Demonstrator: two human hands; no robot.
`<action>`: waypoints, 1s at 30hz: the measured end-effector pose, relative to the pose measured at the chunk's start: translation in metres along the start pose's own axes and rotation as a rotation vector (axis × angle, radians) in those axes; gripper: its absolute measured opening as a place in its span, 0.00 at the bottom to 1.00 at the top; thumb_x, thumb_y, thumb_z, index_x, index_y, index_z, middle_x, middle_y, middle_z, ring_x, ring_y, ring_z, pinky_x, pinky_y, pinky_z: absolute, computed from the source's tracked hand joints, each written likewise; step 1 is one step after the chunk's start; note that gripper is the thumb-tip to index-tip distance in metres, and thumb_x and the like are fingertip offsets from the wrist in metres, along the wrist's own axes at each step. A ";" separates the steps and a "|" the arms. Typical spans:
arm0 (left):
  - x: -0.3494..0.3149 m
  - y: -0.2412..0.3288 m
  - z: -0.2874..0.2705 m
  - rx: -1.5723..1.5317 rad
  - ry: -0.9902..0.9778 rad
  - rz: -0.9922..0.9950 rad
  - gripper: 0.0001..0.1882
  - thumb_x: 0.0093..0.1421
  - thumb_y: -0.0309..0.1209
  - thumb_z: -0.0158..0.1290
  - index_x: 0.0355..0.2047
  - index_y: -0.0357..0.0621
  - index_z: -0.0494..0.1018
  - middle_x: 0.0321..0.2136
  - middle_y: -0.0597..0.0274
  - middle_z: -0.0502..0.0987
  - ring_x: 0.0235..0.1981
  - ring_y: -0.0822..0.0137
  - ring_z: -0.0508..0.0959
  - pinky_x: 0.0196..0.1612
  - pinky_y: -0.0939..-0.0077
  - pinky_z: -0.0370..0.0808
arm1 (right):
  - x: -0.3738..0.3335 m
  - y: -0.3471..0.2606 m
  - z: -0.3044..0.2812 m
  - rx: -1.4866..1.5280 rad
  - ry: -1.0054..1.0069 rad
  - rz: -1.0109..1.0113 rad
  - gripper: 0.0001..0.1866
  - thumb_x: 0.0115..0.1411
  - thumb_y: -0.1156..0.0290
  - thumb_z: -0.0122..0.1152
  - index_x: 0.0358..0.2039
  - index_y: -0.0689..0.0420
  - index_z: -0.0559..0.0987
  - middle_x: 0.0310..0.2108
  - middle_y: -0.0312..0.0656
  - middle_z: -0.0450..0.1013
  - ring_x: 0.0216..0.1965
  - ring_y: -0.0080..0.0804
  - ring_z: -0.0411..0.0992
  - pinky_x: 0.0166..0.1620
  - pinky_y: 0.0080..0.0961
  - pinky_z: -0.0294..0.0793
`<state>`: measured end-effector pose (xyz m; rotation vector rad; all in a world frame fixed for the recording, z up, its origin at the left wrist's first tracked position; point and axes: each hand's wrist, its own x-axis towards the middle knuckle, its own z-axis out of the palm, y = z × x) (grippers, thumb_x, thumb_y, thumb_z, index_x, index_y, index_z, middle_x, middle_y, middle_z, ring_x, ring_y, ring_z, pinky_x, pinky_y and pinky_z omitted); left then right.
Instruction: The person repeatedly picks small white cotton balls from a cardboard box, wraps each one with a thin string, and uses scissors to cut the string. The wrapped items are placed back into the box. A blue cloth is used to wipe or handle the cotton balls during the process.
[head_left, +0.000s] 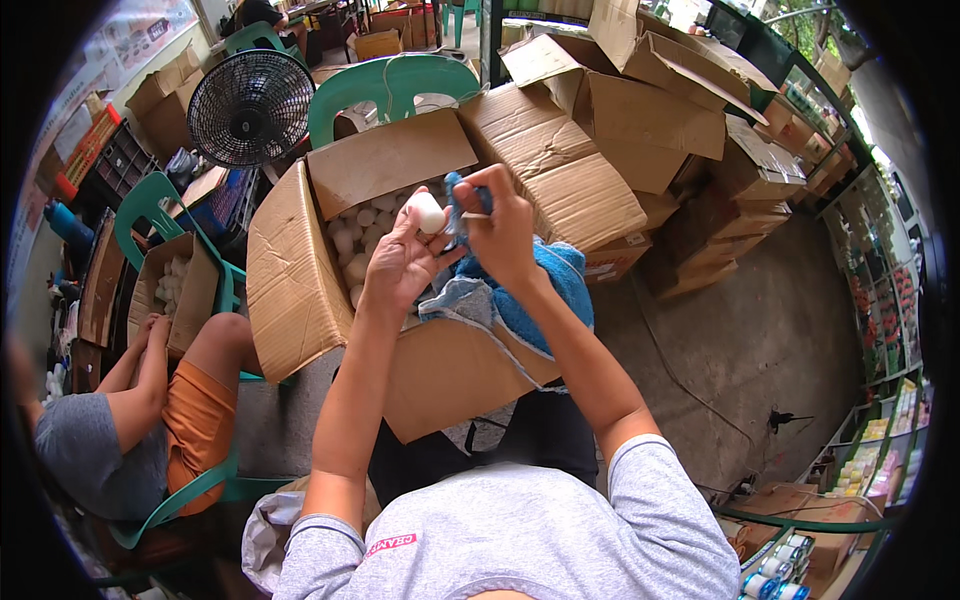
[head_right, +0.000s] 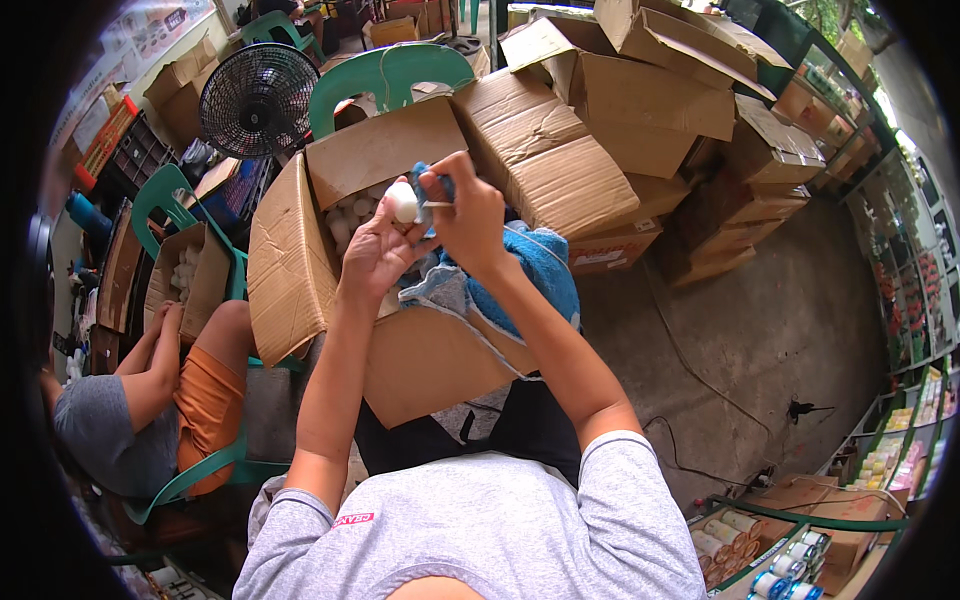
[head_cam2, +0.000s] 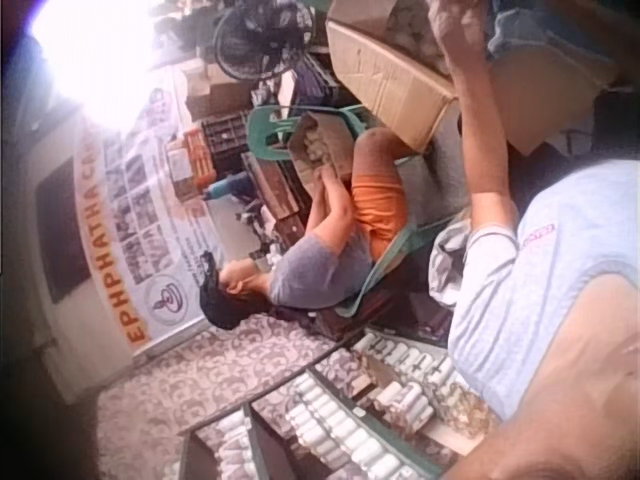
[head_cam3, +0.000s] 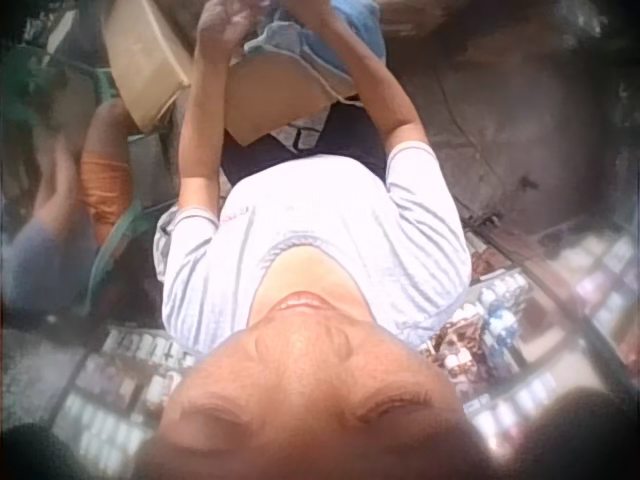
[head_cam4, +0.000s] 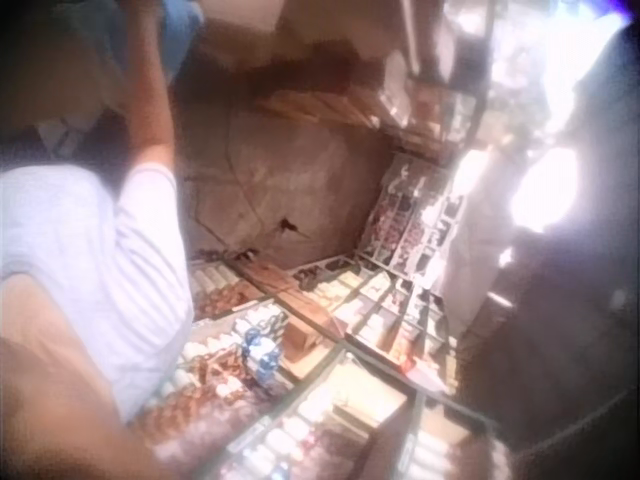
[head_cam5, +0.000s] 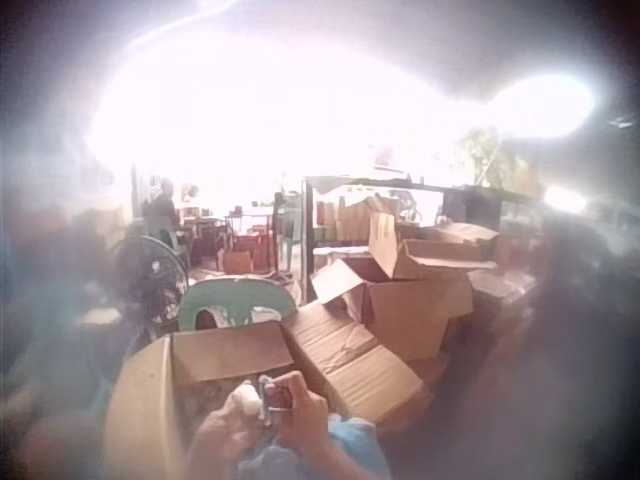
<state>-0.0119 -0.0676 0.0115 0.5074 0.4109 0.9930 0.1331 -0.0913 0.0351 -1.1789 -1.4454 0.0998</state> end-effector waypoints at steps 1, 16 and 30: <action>-0.001 0.001 0.001 0.020 0.068 -0.049 0.19 0.67 0.42 0.46 0.51 0.41 0.66 0.42 0.58 0.75 0.42 0.61 0.77 0.48 0.57 0.76 | -0.003 -0.003 0.005 -0.035 -0.022 -0.105 0.10 0.53 0.72 0.63 0.34 0.53 0.71 0.23 0.45 0.75 0.25 0.49 0.75 0.26 0.41 0.72; 0.006 0.017 -0.033 -0.338 -0.054 -0.248 0.21 0.64 0.46 0.49 0.49 0.42 0.69 0.47 0.53 0.77 0.38 0.61 0.77 0.40 0.65 0.72 | 0.014 0.009 -0.032 -0.580 -0.432 0.286 0.18 0.60 0.63 0.58 0.45 0.57 0.66 0.38 0.59 0.68 0.39 0.56 0.74 0.41 0.44 0.74; -0.002 0.001 -0.005 0.431 0.174 0.202 0.20 0.53 0.32 0.64 0.41 0.47 0.65 0.32 0.64 0.78 0.26 0.78 0.75 0.23 0.86 0.70 | -0.009 -0.006 -0.002 -0.492 -0.392 -0.050 0.09 0.60 0.71 0.52 0.35 0.64 0.68 0.35 0.56 0.68 0.37 0.51 0.73 0.38 0.40 0.76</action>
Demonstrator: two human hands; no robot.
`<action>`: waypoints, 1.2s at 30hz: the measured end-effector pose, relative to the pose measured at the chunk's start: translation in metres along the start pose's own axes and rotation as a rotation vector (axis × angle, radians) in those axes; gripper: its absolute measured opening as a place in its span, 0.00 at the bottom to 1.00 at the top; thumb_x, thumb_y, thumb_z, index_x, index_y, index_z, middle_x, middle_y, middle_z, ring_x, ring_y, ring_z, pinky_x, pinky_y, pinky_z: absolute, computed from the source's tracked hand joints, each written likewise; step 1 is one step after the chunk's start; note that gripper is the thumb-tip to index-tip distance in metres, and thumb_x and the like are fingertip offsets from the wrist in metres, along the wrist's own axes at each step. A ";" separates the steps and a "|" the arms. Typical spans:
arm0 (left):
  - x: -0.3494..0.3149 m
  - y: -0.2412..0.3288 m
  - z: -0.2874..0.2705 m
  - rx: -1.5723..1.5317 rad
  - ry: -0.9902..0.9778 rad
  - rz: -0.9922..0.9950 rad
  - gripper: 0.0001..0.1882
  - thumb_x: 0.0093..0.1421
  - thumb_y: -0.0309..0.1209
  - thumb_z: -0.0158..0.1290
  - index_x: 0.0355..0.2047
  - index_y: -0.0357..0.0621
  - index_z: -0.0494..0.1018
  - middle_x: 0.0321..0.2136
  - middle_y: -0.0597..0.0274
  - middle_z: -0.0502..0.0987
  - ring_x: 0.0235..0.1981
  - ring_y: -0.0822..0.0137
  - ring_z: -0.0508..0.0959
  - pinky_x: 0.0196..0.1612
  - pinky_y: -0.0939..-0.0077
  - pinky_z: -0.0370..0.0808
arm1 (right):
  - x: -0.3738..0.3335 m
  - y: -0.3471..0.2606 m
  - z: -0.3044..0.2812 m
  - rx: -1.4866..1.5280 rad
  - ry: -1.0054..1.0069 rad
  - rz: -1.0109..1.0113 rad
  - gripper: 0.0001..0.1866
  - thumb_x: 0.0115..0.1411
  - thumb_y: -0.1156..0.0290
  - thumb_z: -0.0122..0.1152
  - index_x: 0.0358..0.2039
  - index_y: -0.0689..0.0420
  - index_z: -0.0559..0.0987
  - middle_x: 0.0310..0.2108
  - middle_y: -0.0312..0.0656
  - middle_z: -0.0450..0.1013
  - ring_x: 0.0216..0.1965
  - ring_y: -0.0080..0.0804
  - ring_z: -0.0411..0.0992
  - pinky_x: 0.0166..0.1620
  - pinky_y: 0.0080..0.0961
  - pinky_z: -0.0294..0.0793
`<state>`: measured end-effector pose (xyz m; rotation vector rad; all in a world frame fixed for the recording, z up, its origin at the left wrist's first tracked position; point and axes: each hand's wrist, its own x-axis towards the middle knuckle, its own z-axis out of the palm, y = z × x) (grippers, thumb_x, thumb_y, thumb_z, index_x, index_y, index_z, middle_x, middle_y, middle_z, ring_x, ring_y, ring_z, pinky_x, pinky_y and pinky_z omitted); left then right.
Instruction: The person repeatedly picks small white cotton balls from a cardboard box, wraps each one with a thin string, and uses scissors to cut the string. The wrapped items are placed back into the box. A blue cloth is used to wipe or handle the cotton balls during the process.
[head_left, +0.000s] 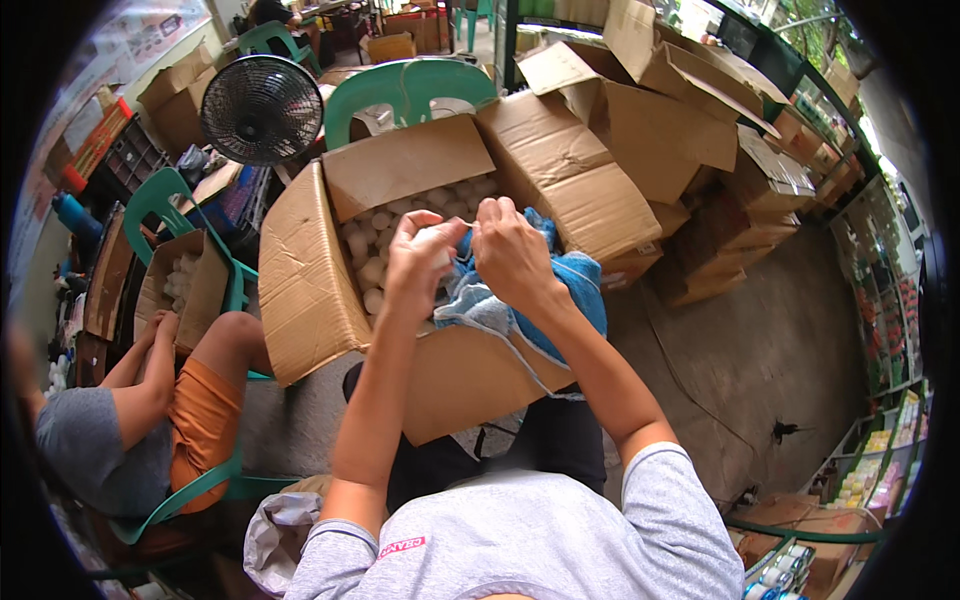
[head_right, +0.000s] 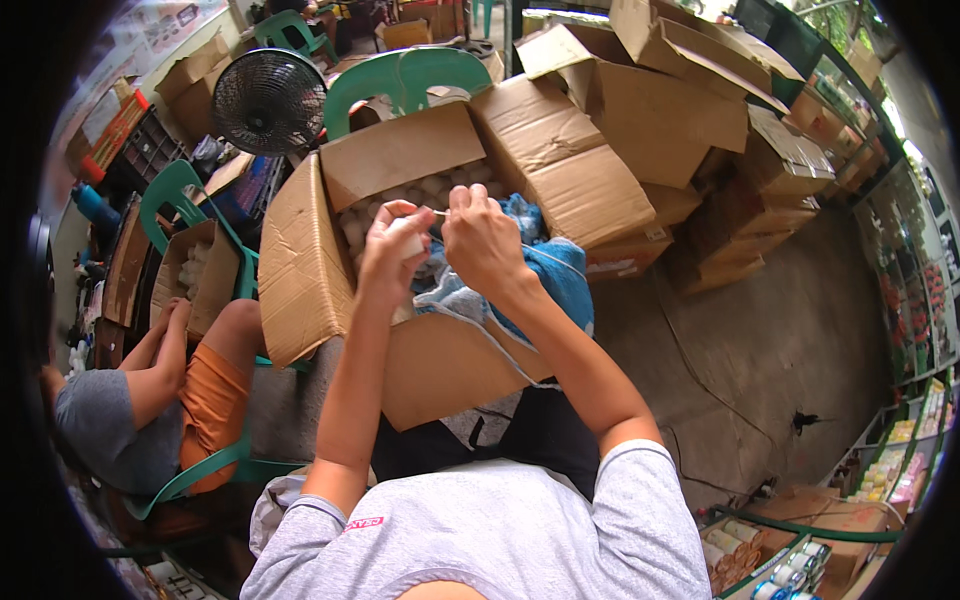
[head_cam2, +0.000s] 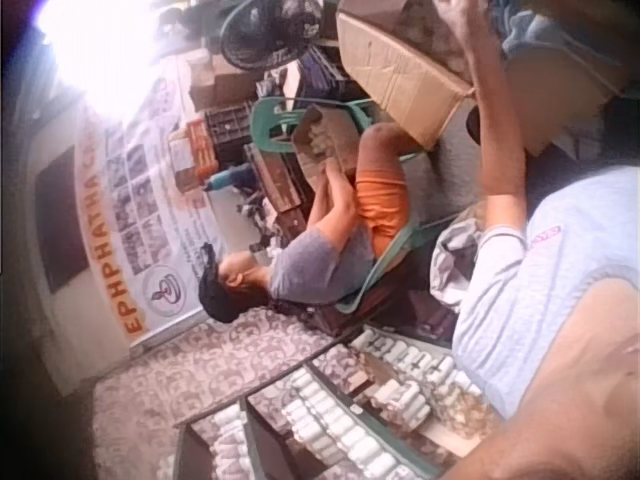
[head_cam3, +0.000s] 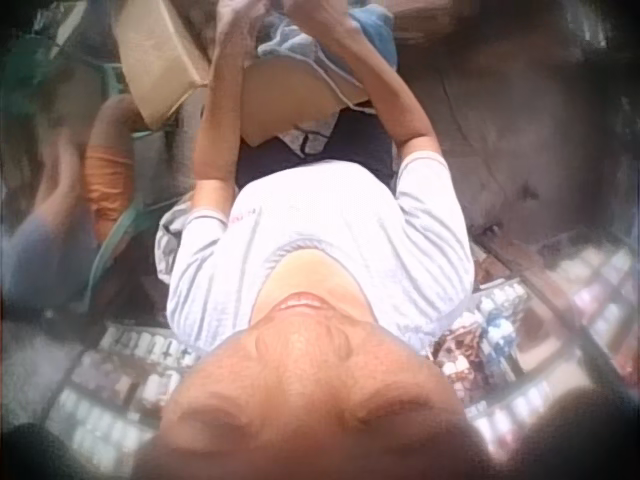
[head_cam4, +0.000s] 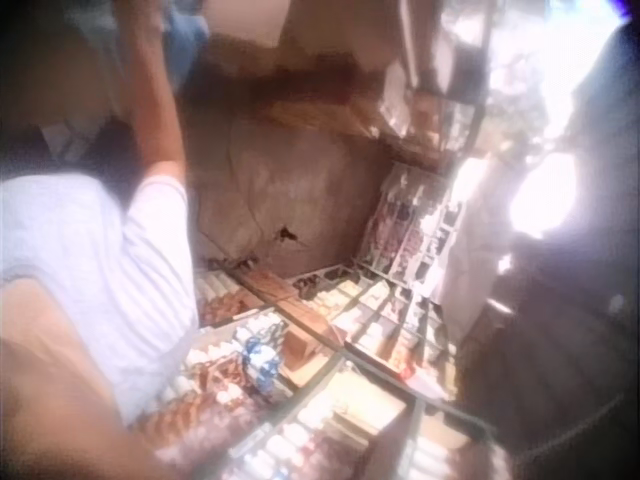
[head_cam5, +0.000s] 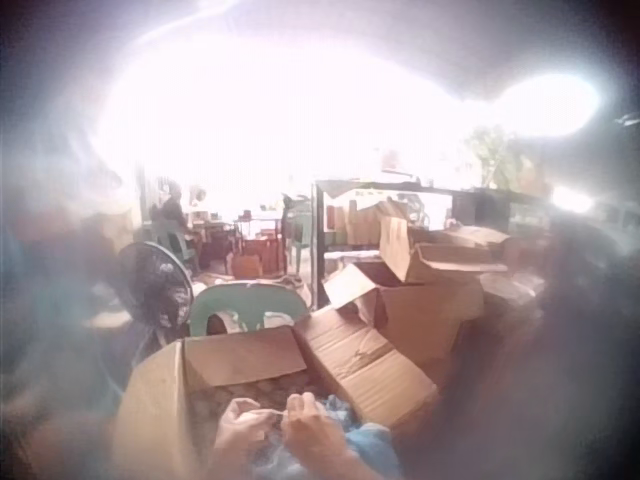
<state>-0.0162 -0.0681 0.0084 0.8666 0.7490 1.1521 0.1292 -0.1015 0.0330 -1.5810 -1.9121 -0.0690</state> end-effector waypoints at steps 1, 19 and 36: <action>-0.001 -0.002 0.005 0.023 -0.010 0.048 0.20 0.53 0.31 0.64 0.41 0.47 0.65 0.31 0.65 0.79 0.26 0.79 0.74 0.23 0.87 0.68 | -0.001 -0.001 -0.002 -0.012 -0.005 -0.040 0.09 0.58 0.71 0.54 0.35 0.63 0.68 0.35 0.55 0.68 0.38 0.50 0.73 0.38 0.40 0.75; -0.004 0.003 -0.001 -0.253 -0.194 0.080 0.11 0.58 0.30 0.61 0.35 0.53 0.68 0.31 0.68 0.73 0.28 0.79 0.73 0.28 0.86 0.69 | -0.025 0.001 -0.040 0.554 0.121 0.145 0.04 0.54 0.77 0.64 0.29 0.61 0.77 0.25 0.40 0.71 0.22 0.26 0.69 0.28 0.23 0.70; 0.013 -0.001 -0.022 -1.062 -0.126 -0.196 0.14 0.69 0.33 0.41 0.40 0.29 0.64 0.39 0.40 0.73 0.49 0.47 0.74 0.58 0.54 0.72 | -0.026 -0.019 -0.016 0.569 0.250 0.133 0.08 0.49 0.76 0.66 0.22 0.59 0.73 0.23 0.40 0.71 0.21 0.31 0.72 0.25 0.26 0.71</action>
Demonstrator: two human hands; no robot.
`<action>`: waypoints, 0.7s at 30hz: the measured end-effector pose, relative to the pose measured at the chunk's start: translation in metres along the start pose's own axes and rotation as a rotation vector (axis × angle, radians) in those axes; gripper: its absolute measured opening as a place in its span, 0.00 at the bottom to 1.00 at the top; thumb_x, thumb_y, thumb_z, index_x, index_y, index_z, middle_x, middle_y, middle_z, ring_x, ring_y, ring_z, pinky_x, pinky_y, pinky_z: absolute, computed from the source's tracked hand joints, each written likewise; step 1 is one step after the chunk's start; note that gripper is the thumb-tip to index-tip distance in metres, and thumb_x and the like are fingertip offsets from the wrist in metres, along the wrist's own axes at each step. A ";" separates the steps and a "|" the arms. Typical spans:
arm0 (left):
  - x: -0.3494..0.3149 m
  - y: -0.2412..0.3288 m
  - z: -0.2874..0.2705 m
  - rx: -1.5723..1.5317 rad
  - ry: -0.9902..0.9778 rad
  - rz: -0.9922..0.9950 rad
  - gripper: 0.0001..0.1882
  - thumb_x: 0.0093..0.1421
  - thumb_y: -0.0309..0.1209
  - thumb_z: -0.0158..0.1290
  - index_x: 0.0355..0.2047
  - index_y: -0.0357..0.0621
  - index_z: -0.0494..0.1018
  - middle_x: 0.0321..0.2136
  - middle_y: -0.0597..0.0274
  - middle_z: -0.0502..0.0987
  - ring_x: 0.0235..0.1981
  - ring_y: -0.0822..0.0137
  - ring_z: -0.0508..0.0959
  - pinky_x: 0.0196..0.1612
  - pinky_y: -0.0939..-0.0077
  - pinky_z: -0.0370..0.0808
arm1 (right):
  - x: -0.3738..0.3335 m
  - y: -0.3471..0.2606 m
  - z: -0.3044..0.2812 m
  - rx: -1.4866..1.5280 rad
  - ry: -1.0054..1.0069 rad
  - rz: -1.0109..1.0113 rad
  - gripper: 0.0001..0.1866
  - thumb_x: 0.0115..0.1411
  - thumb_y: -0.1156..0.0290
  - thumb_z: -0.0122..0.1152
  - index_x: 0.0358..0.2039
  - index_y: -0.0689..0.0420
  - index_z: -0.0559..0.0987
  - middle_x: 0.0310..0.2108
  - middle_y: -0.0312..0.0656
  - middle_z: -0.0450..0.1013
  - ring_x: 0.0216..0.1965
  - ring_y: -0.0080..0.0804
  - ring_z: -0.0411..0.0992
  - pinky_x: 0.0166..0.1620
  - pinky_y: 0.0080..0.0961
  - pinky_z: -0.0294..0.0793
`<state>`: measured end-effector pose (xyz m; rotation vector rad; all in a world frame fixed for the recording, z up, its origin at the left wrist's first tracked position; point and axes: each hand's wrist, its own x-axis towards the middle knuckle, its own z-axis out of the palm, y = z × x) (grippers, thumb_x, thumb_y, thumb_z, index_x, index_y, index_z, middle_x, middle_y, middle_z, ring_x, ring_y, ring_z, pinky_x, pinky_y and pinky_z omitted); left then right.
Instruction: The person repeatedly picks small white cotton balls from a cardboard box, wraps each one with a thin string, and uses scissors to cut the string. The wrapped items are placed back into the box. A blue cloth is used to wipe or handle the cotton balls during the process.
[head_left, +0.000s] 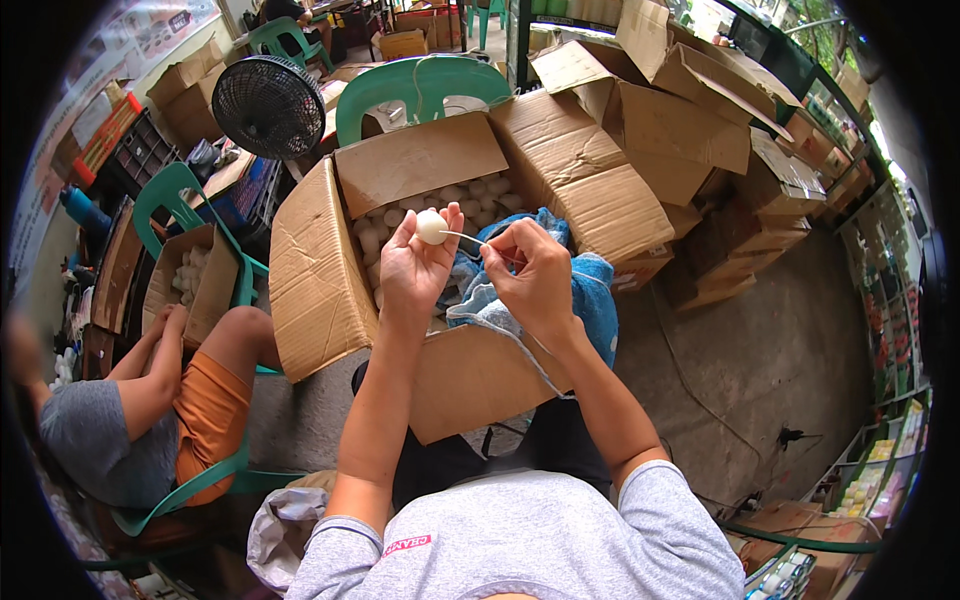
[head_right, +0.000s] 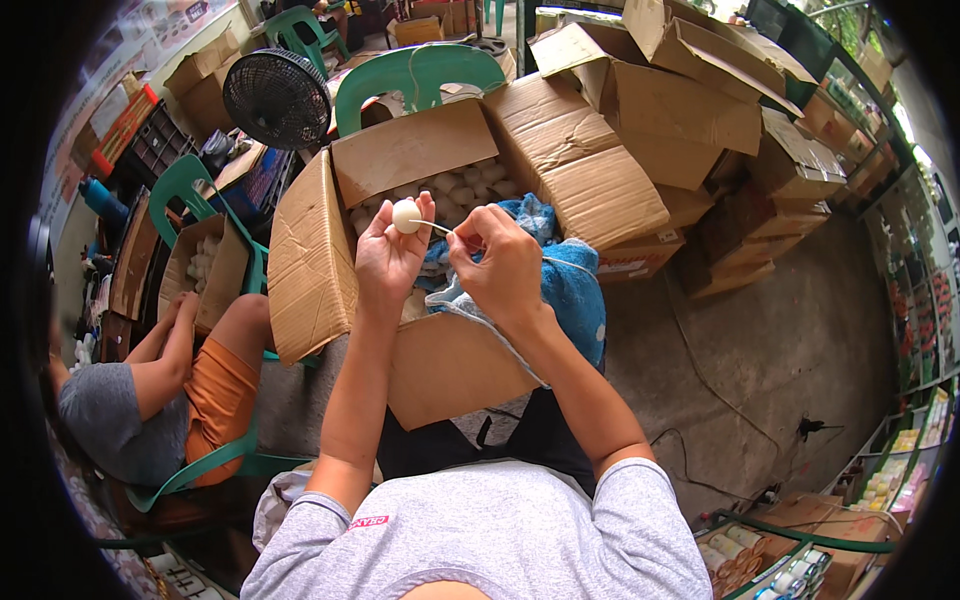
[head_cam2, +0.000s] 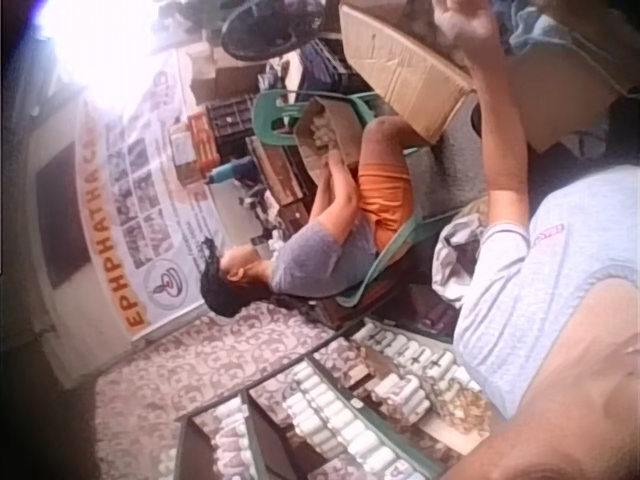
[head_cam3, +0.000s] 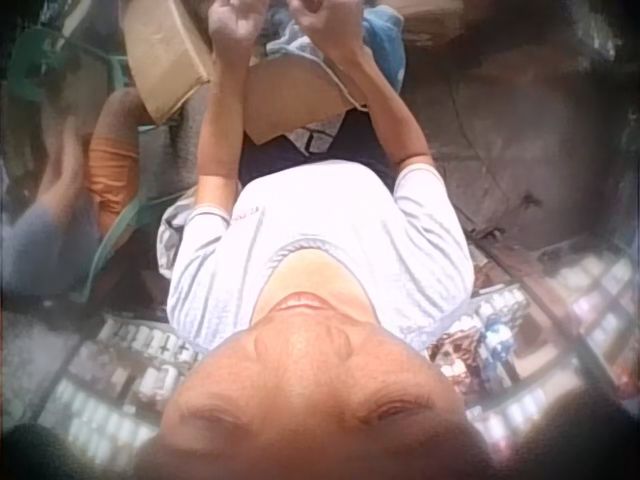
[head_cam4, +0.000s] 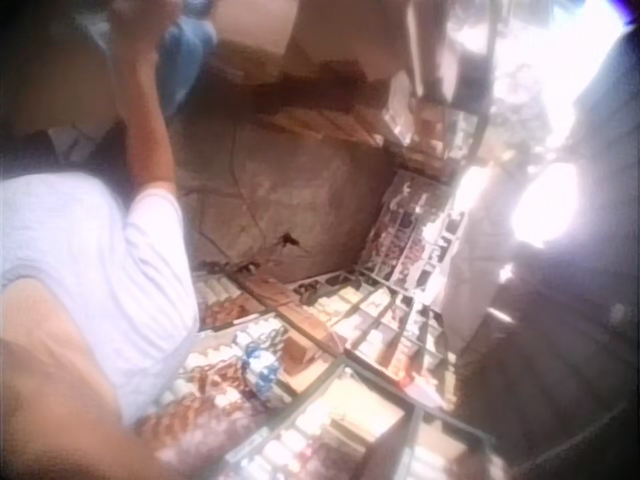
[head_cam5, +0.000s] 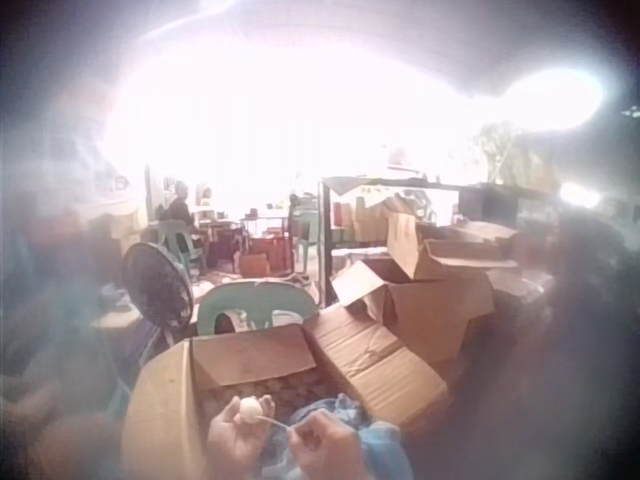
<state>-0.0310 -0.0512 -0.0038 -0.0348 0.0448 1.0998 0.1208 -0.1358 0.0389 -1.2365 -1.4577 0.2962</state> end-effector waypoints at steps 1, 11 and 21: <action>0.000 -0.001 0.001 0.010 0.004 -0.002 0.14 0.69 0.33 0.41 0.40 0.29 0.64 0.39 0.40 0.73 0.50 0.47 0.74 0.58 0.54 0.72 | 0.001 0.001 0.001 -0.016 -0.002 -0.013 0.08 0.50 0.75 0.66 0.22 0.58 0.73 0.23 0.40 0.71 0.21 0.32 0.72 0.25 0.27 0.71; -0.001 -0.007 0.004 0.244 -0.006 0.101 0.13 0.69 0.36 0.43 0.37 0.36 0.67 0.38 0.49 0.75 0.50 0.52 0.75 0.58 0.57 0.72 | 0.003 0.003 0.009 -0.207 0.025 -0.119 0.09 0.50 0.73 0.64 0.21 0.55 0.70 0.23 0.39 0.69 0.21 0.39 0.72 0.24 0.34 0.71; -0.002 -0.013 0.006 0.354 -0.037 0.220 0.12 0.67 0.37 0.47 0.37 0.38 0.68 0.36 0.53 0.75 0.50 0.53 0.75 0.57 0.58 0.72 | 0.006 0.000 0.014 -0.216 0.077 -0.136 0.08 0.48 0.75 0.63 0.21 0.55 0.71 0.22 0.39 0.69 0.20 0.36 0.72 0.22 0.31 0.71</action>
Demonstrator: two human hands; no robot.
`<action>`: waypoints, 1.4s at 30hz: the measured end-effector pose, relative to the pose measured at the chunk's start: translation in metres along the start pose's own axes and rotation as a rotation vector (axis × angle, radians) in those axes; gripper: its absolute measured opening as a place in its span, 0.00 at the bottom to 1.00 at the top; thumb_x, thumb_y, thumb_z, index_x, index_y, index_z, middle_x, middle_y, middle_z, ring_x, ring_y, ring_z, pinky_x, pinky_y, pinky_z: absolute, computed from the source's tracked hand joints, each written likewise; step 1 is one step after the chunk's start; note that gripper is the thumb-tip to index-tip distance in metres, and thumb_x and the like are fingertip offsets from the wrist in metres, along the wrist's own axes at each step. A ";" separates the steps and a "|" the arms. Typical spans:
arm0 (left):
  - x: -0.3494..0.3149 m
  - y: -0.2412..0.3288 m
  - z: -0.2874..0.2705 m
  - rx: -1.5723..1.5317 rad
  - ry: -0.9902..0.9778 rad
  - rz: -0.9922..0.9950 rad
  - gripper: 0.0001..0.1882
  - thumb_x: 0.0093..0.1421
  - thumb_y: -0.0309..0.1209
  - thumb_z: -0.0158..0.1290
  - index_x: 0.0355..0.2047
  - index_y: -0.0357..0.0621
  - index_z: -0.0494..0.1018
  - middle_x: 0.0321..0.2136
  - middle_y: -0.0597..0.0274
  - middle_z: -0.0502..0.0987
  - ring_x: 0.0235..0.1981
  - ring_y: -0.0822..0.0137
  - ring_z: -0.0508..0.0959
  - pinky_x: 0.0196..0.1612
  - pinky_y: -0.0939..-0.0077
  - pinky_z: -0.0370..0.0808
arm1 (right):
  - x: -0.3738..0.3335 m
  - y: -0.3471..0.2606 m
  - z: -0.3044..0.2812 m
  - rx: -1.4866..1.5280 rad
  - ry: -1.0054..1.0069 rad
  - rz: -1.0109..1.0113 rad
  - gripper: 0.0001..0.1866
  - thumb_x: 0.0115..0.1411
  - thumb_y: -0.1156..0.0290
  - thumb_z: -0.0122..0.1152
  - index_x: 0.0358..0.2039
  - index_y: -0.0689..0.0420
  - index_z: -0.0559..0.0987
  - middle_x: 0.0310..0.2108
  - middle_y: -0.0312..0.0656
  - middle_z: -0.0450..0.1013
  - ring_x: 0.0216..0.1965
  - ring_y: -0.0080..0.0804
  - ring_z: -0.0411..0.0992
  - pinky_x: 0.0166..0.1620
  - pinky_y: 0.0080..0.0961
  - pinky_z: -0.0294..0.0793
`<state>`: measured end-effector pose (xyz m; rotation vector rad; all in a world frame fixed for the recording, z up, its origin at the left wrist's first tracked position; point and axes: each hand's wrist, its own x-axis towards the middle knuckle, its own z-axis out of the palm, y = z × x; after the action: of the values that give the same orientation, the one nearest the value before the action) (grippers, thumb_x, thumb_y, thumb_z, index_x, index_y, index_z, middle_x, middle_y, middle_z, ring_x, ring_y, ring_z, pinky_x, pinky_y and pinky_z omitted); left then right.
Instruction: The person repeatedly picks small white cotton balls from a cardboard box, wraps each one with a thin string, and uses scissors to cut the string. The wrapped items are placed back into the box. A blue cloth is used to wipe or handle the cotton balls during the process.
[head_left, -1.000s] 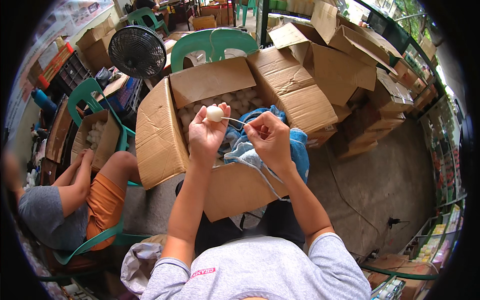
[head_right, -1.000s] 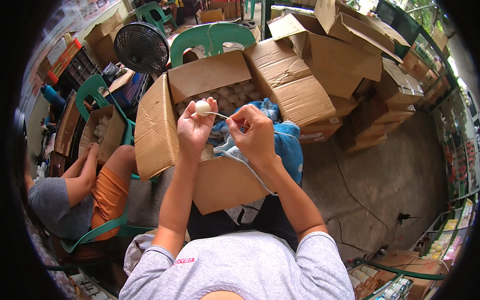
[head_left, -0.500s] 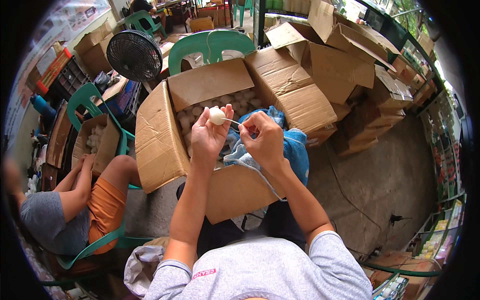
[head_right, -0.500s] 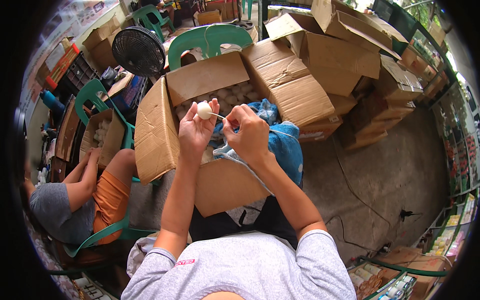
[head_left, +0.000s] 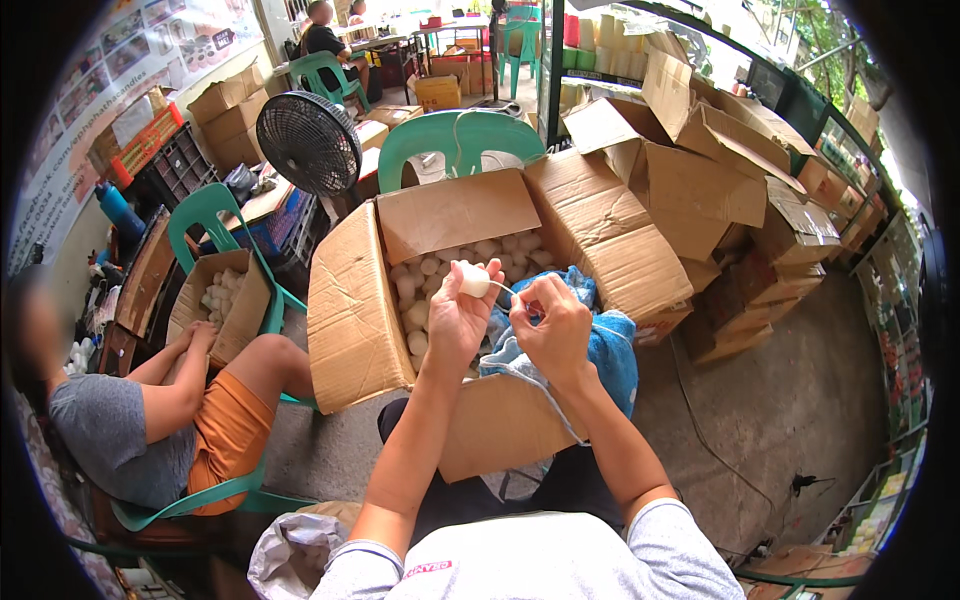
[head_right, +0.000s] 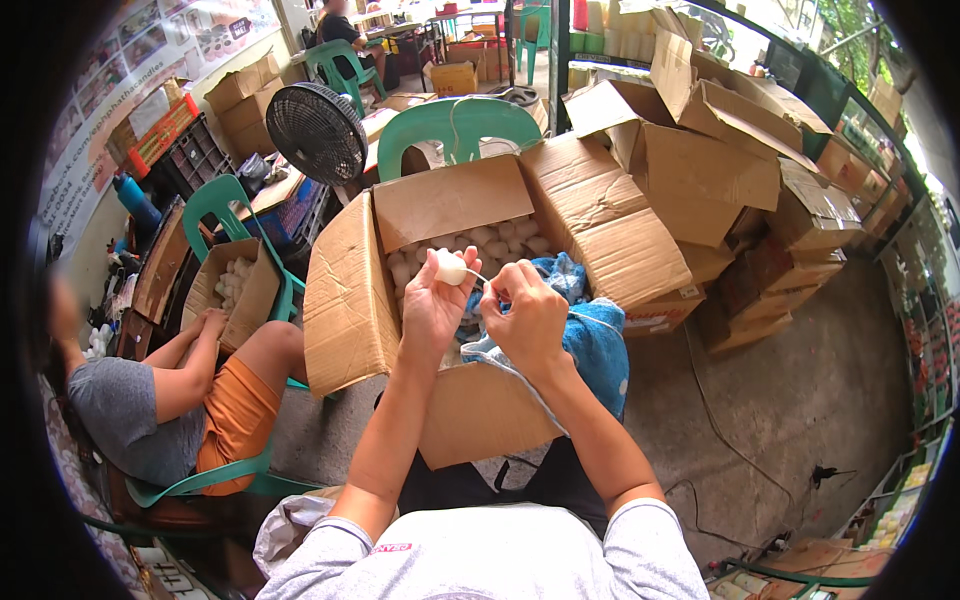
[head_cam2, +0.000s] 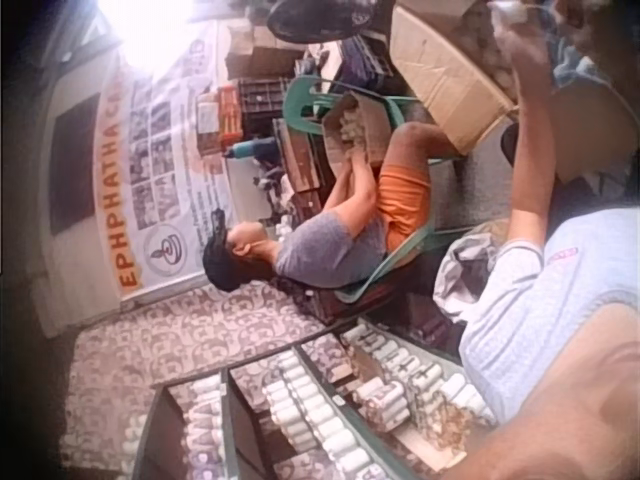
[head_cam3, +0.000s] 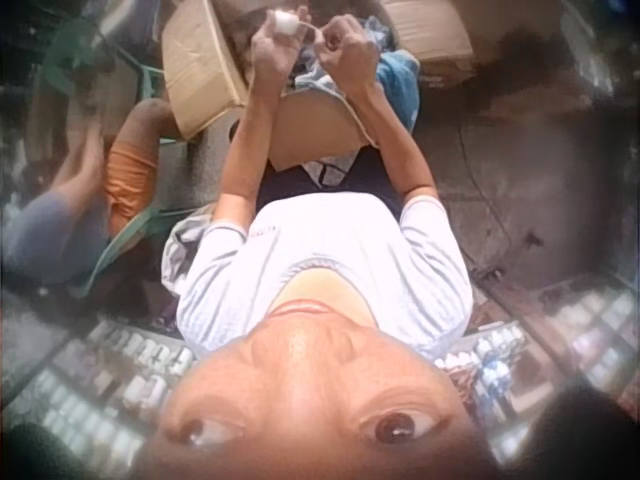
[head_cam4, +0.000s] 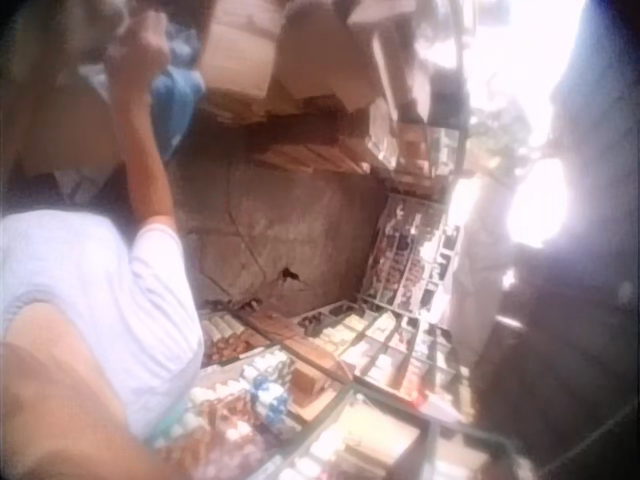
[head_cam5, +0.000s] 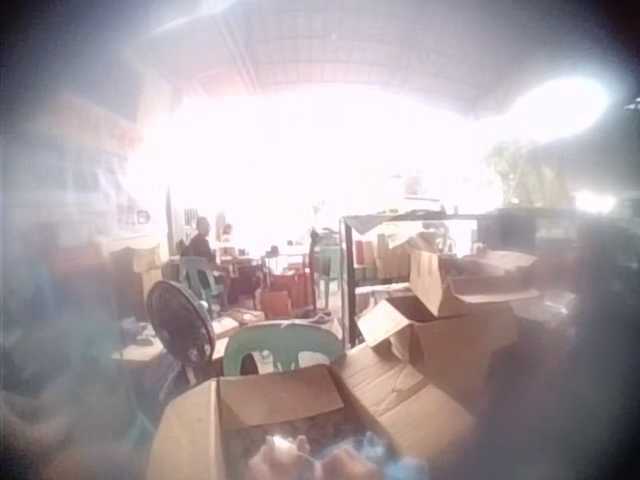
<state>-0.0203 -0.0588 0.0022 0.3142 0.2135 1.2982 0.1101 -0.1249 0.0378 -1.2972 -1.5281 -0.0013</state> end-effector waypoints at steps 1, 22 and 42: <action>-0.001 0.000 0.002 0.001 0.012 -0.011 0.12 0.67 0.37 0.47 0.38 0.39 0.67 0.36 0.54 0.75 0.50 0.53 0.75 0.56 0.59 0.72 | -0.001 0.001 0.001 0.004 -0.005 -0.001 0.08 0.49 0.75 0.63 0.21 0.55 0.71 0.22 0.39 0.70 0.20 0.36 0.72 0.23 0.31 0.71; -0.004 -0.005 0.007 0.030 -0.036 0.045 0.13 0.68 0.36 0.45 0.47 0.41 0.65 0.41 0.57 0.73 0.49 0.59 0.75 0.49 0.63 0.75 | -0.001 -0.002 0.020 0.120 -0.145 0.081 0.08 0.50 0.82 0.60 0.32 0.60 0.76 0.30 0.48 0.71 0.31 0.44 0.74 0.34 0.36 0.74; -0.044 0.090 0.015 -0.120 -0.272 0.209 0.05 0.65 0.26 0.46 0.34 0.41 0.70 0.24 0.65 0.70 0.22 0.73 0.68 0.29 0.76 0.71 | 0.022 -0.006 -0.042 0.314 -0.765 0.070 0.20 0.58 0.64 0.65 0.47 0.60 0.73 0.32 0.40 0.77 0.32 0.22 0.75 0.33 0.20 0.73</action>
<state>-0.1091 -0.0818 0.0464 0.4146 -0.1304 1.4514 0.1392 -0.1369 0.0738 -1.1440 -2.0061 0.8301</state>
